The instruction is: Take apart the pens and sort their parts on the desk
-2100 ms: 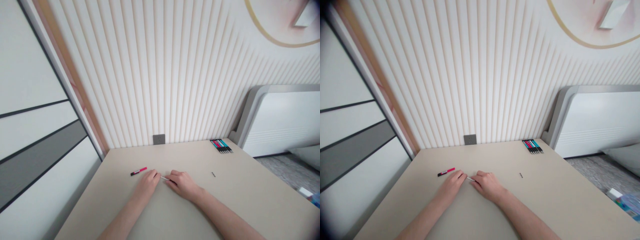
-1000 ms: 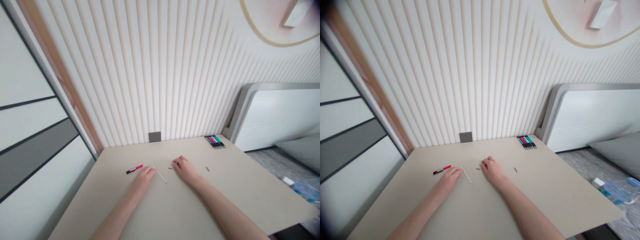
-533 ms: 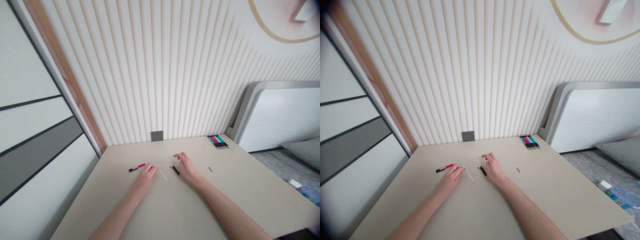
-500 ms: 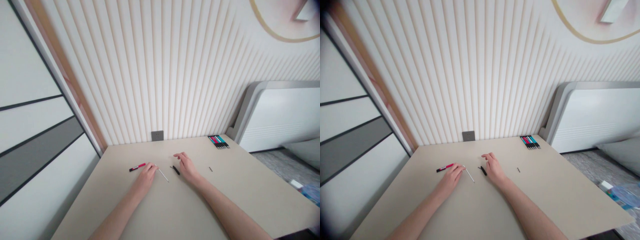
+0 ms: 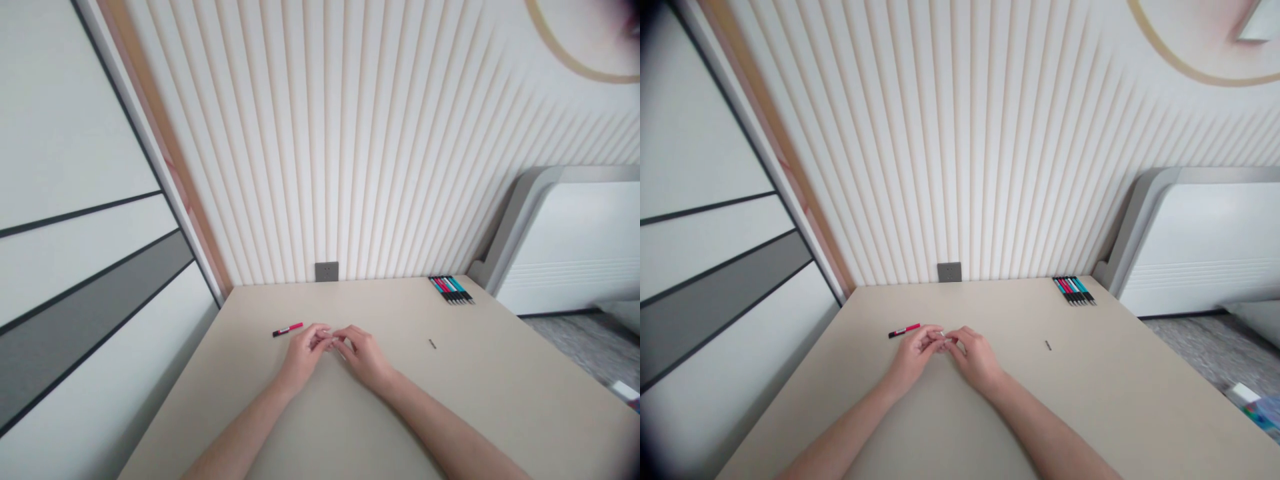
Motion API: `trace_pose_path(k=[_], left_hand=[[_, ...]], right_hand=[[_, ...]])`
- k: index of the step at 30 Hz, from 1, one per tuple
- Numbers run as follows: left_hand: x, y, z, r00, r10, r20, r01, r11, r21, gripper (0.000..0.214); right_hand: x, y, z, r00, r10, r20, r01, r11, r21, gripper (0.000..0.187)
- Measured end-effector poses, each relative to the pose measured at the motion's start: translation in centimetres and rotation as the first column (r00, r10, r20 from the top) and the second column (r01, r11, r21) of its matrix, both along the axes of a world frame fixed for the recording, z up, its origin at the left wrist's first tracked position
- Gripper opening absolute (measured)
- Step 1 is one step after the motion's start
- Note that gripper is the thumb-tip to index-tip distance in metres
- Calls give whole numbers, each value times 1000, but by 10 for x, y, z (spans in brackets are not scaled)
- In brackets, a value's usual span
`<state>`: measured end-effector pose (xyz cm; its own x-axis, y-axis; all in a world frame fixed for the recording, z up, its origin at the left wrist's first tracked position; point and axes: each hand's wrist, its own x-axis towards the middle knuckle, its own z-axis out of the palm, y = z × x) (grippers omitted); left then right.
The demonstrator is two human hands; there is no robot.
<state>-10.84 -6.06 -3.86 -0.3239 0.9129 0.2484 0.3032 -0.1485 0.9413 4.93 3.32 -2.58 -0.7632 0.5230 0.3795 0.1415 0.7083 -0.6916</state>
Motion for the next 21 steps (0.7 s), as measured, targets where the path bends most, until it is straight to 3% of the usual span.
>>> trace_pose_path(k=[6, 15, 18, 21], left_hand=[[4, -2, 1, 999, -6, 39, 8, 999, -44, 19], [3, -3, 5, 999, -31, -9, 30, 999, -27, 25], [-5, -7, 12, 982, 47, -182, -48, 999, -3, 26], [-21, -14, 22, 849, 132, -511, -118, 991, 59, 26]], right_hand=[[0, 2, -5, 998, 65, -7, -65, 998, 12, 26], [0, 10, -9, 989, 33, 144, -60, 980, 190, 30], [5, 32, -13, 988, -83, 132, 55, 978, 201, 34], [17, 66, -20, 965, -250, 83, 237, 961, 142, 35]])
